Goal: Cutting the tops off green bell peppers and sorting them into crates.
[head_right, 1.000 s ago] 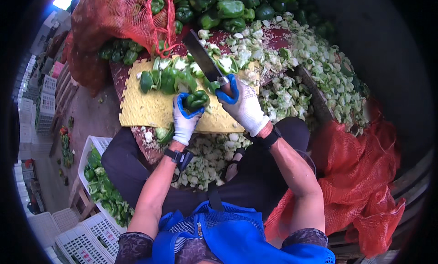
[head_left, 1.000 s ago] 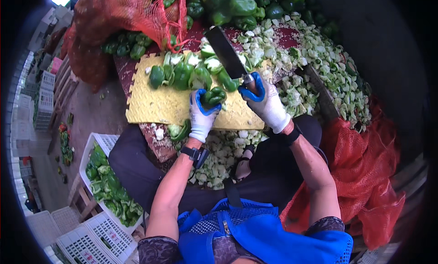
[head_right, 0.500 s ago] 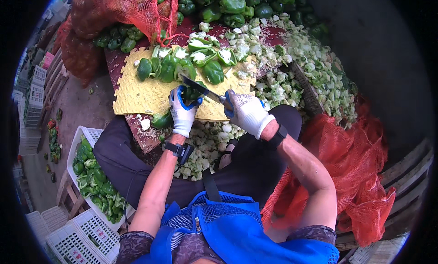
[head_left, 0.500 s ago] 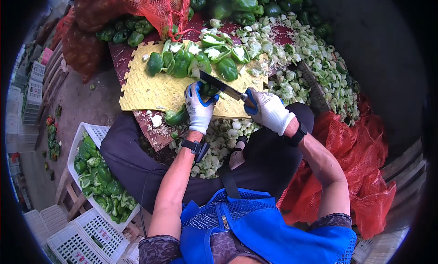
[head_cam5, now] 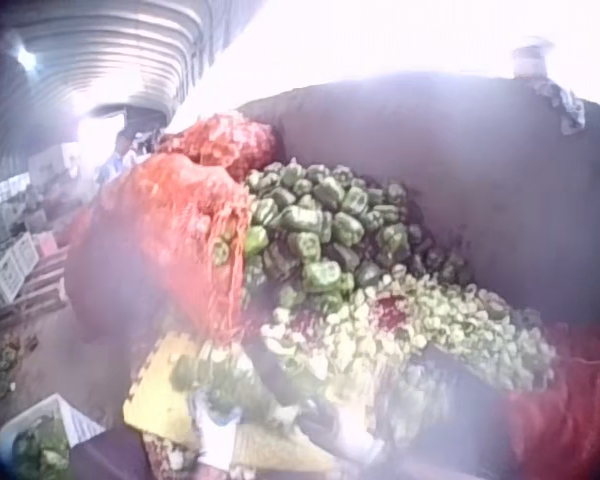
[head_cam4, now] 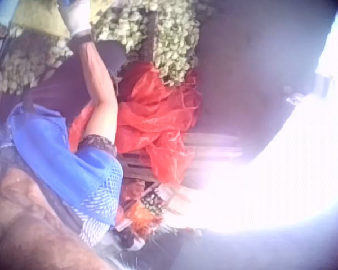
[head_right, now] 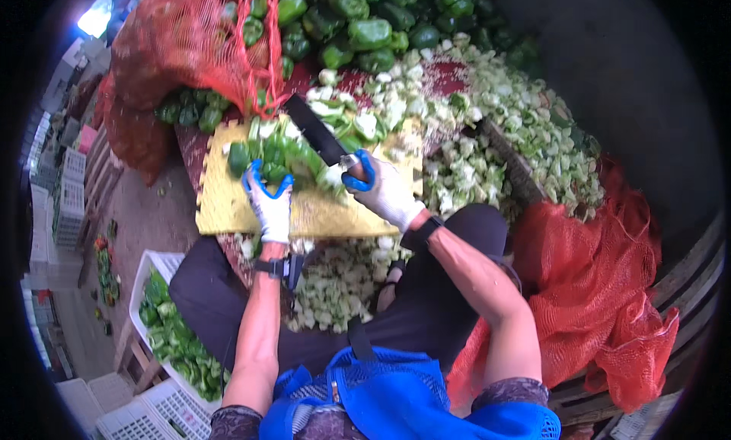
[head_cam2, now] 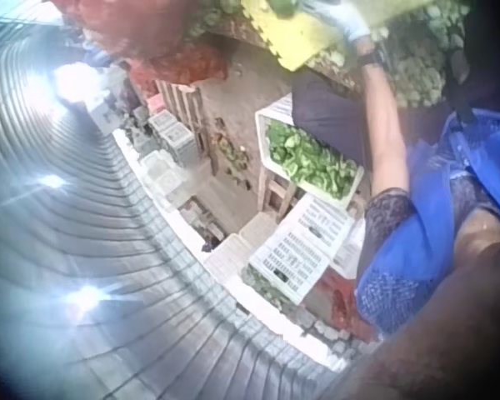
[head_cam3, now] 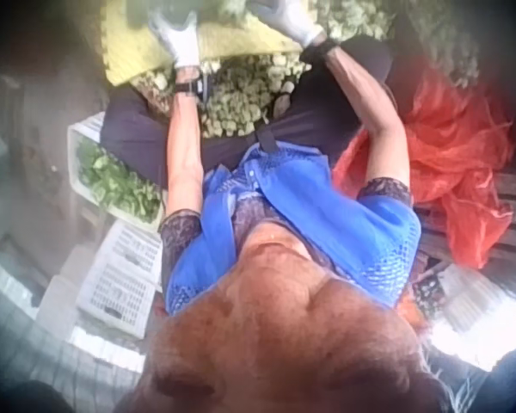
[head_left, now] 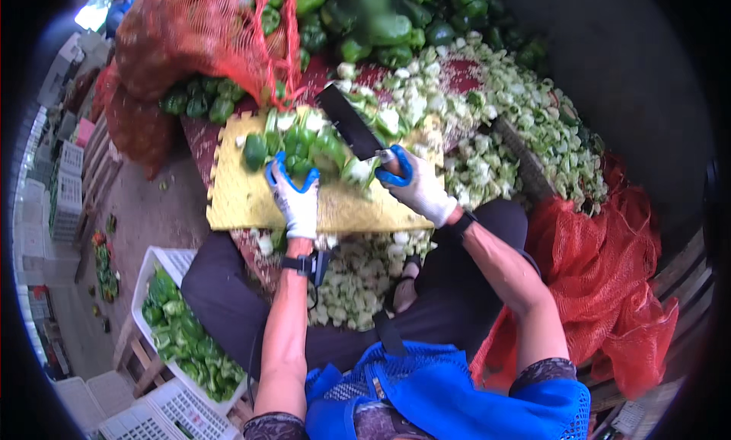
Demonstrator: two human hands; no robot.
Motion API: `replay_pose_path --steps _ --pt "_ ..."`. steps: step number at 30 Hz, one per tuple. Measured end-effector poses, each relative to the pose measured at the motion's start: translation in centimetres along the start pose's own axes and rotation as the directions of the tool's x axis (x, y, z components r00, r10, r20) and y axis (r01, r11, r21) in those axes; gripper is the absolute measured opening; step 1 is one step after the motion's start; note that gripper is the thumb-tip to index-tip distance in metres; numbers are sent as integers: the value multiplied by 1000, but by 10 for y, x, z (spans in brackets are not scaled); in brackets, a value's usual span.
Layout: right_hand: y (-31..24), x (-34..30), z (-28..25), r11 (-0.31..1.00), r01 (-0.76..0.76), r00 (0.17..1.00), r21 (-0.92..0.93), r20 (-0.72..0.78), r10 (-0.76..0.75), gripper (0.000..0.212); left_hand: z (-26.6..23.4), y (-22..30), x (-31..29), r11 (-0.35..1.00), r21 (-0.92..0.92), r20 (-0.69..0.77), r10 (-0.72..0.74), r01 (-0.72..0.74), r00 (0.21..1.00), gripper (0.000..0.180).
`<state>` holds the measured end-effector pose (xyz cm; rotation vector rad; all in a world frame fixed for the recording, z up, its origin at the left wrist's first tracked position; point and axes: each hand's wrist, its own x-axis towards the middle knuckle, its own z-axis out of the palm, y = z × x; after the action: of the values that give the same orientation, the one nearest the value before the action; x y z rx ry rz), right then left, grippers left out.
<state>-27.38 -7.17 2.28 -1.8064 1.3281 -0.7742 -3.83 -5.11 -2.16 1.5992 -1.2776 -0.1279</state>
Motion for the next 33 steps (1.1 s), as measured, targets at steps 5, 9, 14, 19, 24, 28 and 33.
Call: replay_pose_path --steps 5,9,14,19,24,28,33 --pt "-8 10 -60 586 -31 935 810 -183 303 18 54 53 92 892 98 135 427 -441 894 61" --pt "7 8 -94 584 -48 847 810 -278 454 17 156 97 157 732 268 385 515 -626 766 73" --pt "8 -2 -108 491 -146 853 859 -142 502 17 266 114 216 580 436 556 428 -688 713 83" --pt "2 -1 -115 501 -197 860 843 -98 501 17 306 120 231 534 550 610 269 -643 745 66" --pt "-4 3 -111 528 -179 865 830 -123 486 16 281 117 229 682 478 574 234 -553 785 79" --pt "-12 3 -101 561 -109 900 820 -159 406 15 240 62 235 983 -150 396 -40 108 918 51" --pt "-8 3 -91 557 -66 914 828 -173 367 16 224 -11 182 787 -378 448 -305 487 840 34"
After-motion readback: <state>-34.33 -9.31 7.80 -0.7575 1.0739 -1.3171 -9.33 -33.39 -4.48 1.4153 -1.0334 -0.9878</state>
